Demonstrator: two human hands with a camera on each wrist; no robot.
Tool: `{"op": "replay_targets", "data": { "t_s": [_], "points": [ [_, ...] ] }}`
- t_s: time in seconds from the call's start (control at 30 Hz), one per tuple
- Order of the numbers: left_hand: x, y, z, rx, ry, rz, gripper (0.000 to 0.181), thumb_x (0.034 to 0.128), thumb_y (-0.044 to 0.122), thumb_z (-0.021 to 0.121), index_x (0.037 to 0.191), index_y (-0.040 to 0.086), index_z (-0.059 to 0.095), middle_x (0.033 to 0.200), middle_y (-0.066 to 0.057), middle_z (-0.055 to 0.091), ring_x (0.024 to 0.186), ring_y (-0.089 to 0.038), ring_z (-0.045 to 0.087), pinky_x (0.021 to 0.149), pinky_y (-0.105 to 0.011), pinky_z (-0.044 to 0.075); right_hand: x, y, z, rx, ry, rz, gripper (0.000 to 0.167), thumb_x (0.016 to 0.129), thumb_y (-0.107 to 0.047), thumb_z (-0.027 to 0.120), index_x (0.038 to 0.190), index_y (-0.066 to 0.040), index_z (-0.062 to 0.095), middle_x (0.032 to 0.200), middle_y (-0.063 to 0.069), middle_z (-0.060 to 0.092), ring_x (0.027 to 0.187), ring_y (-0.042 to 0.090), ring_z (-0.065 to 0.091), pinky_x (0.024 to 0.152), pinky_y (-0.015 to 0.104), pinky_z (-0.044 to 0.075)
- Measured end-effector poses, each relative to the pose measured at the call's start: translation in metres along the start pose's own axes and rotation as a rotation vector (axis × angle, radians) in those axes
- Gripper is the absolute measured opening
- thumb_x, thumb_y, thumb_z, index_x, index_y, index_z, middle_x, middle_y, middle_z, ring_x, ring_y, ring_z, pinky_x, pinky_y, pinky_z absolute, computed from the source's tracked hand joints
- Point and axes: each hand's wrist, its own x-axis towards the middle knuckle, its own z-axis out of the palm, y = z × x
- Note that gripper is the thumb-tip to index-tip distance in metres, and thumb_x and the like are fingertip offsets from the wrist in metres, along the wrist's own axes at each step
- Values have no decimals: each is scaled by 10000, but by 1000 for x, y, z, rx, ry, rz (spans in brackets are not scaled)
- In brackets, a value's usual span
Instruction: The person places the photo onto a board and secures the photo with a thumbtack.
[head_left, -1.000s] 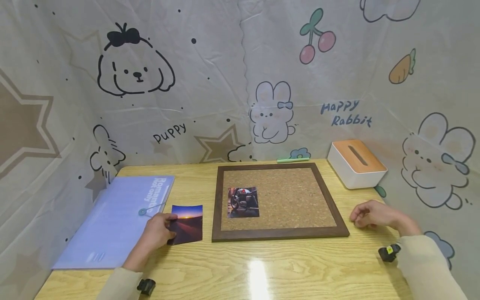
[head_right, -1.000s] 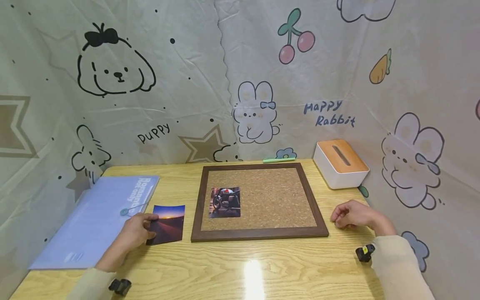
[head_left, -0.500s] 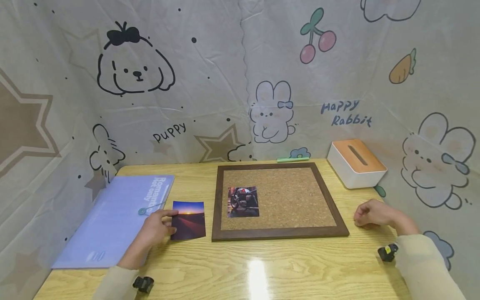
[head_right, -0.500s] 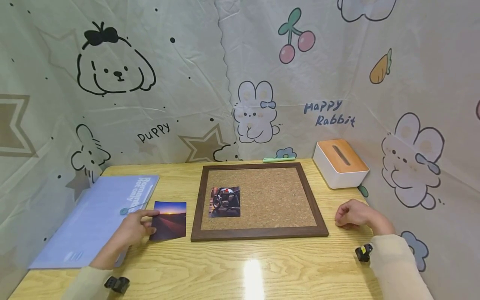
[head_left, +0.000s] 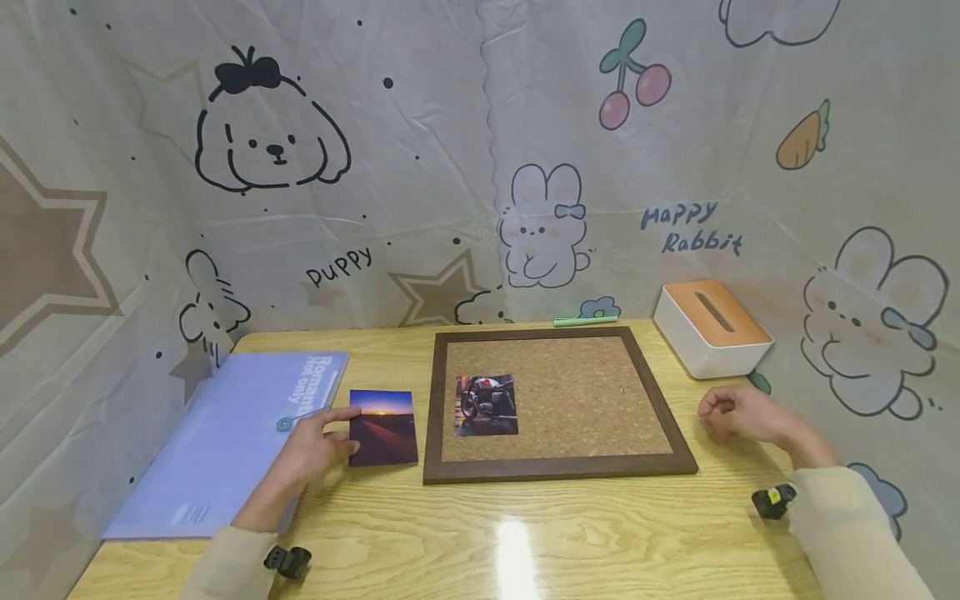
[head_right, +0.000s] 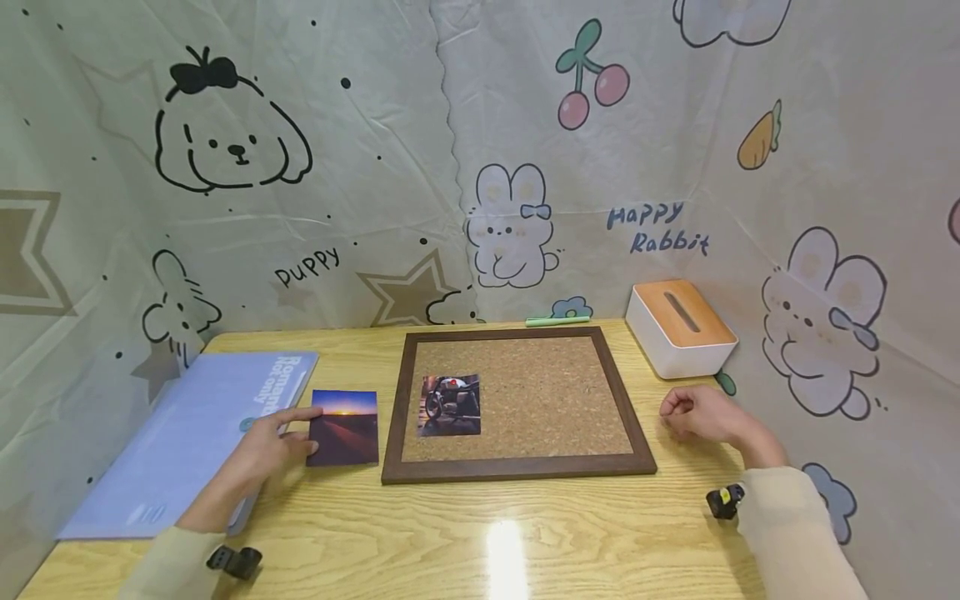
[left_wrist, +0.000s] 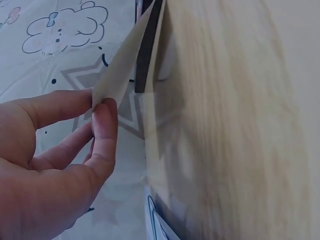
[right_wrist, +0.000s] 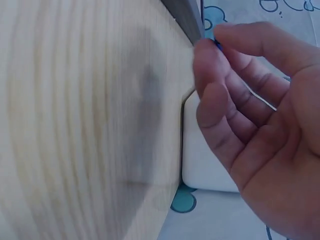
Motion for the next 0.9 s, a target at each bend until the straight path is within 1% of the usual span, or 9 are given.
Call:
{"op": "replay_targets", "data": {
  "t_s": [0.07, 0.17, 0.23, 0.4, 0.47, 0.57, 0.7, 0.8, 0.9],
  "points": [
    [1, 3, 0, -27, -1, 3, 595, 931, 96, 682, 1487, 128, 475, 1572, -251, 359, 1346, -384, 521, 1038, -478, 495, 2, -3, -1, -17, 31, -31, 89, 910, -34, 605, 963, -40, 676, 797, 55, 644, 651, 87, 549, 567, 250, 480],
    [4, 7, 2, -56, 6, 14, 597, 931, 114, 691, 1488, 147, 478, 1570, -241, 372, 1345, -369, 529, 1064, -488, 474, 4, -10, -1, -16, 62, -53, 67, 948, -98, 628, 948, -62, 685, 809, 85, 652, 642, 98, 552, 562, 261, 489],
    [7, 11, 4, -82, 6, 32, 600, 925, 106, 697, 1484, 133, 483, 1565, -241, 380, 1332, -363, 543, 1040, -440, 495, 6, -14, -2, -15, 71, -50, 84, 964, -140, 632, 950, -75, 683, 824, 103, 654, 654, 114, 559, 572, 273, 505],
    [15, 23, 12, -158, -10, 58, 609, 916, 58, 695, 1483, 86, 477, 1497, -246, 471, 1263, -319, 606, 888, -260, 524, 12, -24, -2, -32, 70, -52, 120, 983, -187, 623, 966, -83, 680, 880, 82, 674, 721, 139, 590, 630, 304, 546],
    [17, 28, 16, -190, -23, 62, 611, 921, 40, 685, 1490, 81, 465, 1504, -235, 464, 1251, -304, 610, 864, -243, 526, 15, -27, -2, -26, 62, -52, 132, 987, -186, 618, 976, -69, 678, 890, 82, 683, 743, 154, 607, 648, 314, 552],
    [21, 35, 21, -216, -40, 70, 614, 927, 41, 681, 1497, 91, 457, 1522, -223, 445, 1264, -313, 599, 887, -278, 540, 19, -32, -2, 7, 57, -43, 153, 984, -193, 627, 985, -44, 659, 866, 103, 677, 752, 185, 628, 652, 330, 557],
    [27, 44, 29, -202, -43, 79, 611, 921, 79, 704, 1488, 129, 479, 1540, -200, 435, 1311, -342, 564, 962, -369, 541, 25, -39, -2, 51, 67, -25, 233, 980, -241, 643, 974, -9, 623, 837, 133, 661, 730, 206, 645, 635, 339, 563],
    [32, 52, 36, -198, -55, 89, 609, 916, 91, 712, 1481, 138, 489, 1569, -177, 405, 1340, -351, 537, 1009, -420, 519, 29, -44, -2, 63, 78, -13, 286, 978, -267, 649, 953, 17, 619, 797, 136, 667, 683, 184, 645, 618, 329, 560],
    [36, 59, 45, -214, -71, 104, 601, 909, 81, 715, 1470, 124, 503, 1577, -172, 395, 1349, -362, 526, 1036, -448, 500, 33, -51, -1, 63, 85, -17, 290, 968, -267, 663, 940, 20, 633, 747, 114, 663, 636, 157, 625, 597, 319, 551]
  ]
}}
